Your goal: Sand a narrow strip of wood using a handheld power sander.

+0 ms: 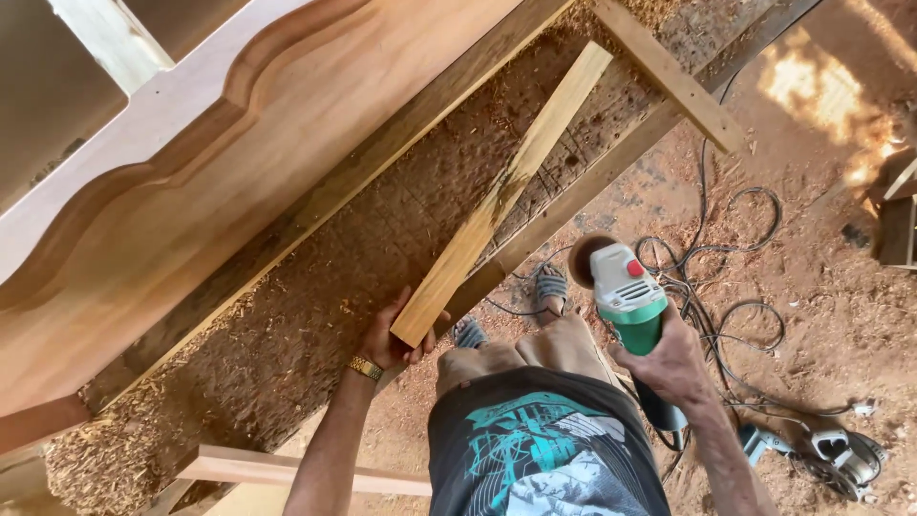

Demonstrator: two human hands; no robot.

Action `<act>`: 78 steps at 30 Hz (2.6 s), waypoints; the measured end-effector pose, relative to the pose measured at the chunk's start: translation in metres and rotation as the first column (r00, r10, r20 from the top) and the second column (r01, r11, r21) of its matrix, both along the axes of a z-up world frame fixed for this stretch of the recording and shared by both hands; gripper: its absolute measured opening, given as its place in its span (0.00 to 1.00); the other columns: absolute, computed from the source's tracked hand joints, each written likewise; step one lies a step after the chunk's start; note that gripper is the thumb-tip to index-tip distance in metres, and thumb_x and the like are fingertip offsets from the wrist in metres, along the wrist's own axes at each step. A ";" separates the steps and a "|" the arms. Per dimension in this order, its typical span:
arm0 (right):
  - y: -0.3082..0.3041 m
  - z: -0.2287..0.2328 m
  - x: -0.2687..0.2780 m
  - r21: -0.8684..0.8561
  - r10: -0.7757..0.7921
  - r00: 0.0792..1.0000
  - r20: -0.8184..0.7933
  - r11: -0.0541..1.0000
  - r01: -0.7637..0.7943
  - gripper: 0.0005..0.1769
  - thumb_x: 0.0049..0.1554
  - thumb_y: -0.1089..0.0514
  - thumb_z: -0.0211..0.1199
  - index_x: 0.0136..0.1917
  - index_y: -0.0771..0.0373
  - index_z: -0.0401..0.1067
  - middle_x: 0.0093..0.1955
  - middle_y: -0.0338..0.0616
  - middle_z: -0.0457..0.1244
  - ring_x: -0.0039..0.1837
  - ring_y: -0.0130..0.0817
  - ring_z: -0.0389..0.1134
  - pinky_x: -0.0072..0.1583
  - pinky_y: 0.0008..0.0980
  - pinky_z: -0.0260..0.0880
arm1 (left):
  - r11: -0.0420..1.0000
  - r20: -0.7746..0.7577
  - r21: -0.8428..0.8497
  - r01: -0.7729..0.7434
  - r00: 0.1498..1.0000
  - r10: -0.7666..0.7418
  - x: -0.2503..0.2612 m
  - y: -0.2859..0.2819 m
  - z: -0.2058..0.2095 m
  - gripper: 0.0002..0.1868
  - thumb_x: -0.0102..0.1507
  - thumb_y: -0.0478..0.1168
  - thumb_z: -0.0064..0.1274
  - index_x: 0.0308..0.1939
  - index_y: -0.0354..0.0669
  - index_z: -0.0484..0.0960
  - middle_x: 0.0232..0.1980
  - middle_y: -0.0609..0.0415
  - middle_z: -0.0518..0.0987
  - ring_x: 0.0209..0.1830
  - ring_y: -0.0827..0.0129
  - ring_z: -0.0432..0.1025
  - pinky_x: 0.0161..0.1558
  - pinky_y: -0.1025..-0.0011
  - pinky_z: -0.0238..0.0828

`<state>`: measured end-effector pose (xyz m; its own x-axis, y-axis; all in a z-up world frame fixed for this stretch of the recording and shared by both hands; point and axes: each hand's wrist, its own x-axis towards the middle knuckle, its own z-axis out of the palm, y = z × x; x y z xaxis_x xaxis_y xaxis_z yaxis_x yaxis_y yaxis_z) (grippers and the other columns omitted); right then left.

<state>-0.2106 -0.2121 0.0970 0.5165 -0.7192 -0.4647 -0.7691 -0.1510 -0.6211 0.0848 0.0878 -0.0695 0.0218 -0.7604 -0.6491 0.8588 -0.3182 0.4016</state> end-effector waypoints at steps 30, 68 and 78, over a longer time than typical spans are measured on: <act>0.069 -0.036 0.156 0.145 0.466 0.871 -0.158 0.883 -0.447 0.42 0.41 0.43 0.76 0.62 0.59 0.61 0.56 0.66 0.67 0.64 0.68 0.67 0.65 0.68 0.65 | 0.814 0.997 -0.060 -0.577 0.009 0.080 -0.019 0.018 -0.008 0.36 0.48 0.36 0.63 0.62 0.48 0.80 0.49 0.52 0.82 0.51 0.60 0.76 0.54 0.68 0.73; 0.143 -0.052 0.194 0.182 0.581 0.803 -0.130 0.810 -0.557 0.38 0.42 0.48 0.72 0.60 0.61 0.57 0.51 0.72 0.67 0.59 0.73 0.68 0.57 0.66 0.69 | 0.379 0.998 -0.069 -0.923 -0.065 0.023 -0.030 0.060 -0.033 0.04 0.64 0.34 0.56 0.43 0.43 0.81 0.31 0.48 0.78 0.28 0.62 0.73 0.30 0.67 0.71; 0.116 -0.042 0.189 0.117 0.535 0.833 -0.142 0.844 -0.523 0.36 0.41 0.50 0.72 0.58 0.59 0.59 0.50 0.69 0.68 0.58 0.72 0.69 0.56 0.68 0.68 | 0.387 0.996 -0.067 -0.920 -0.038 0.084 -0.029 0.056 -0.023 0.05 0.63 0.37 0.58 0.43 0.48 0.82 0.32 0.55 0.78 0.30 0.69 0.71 0.32 0.73 0.68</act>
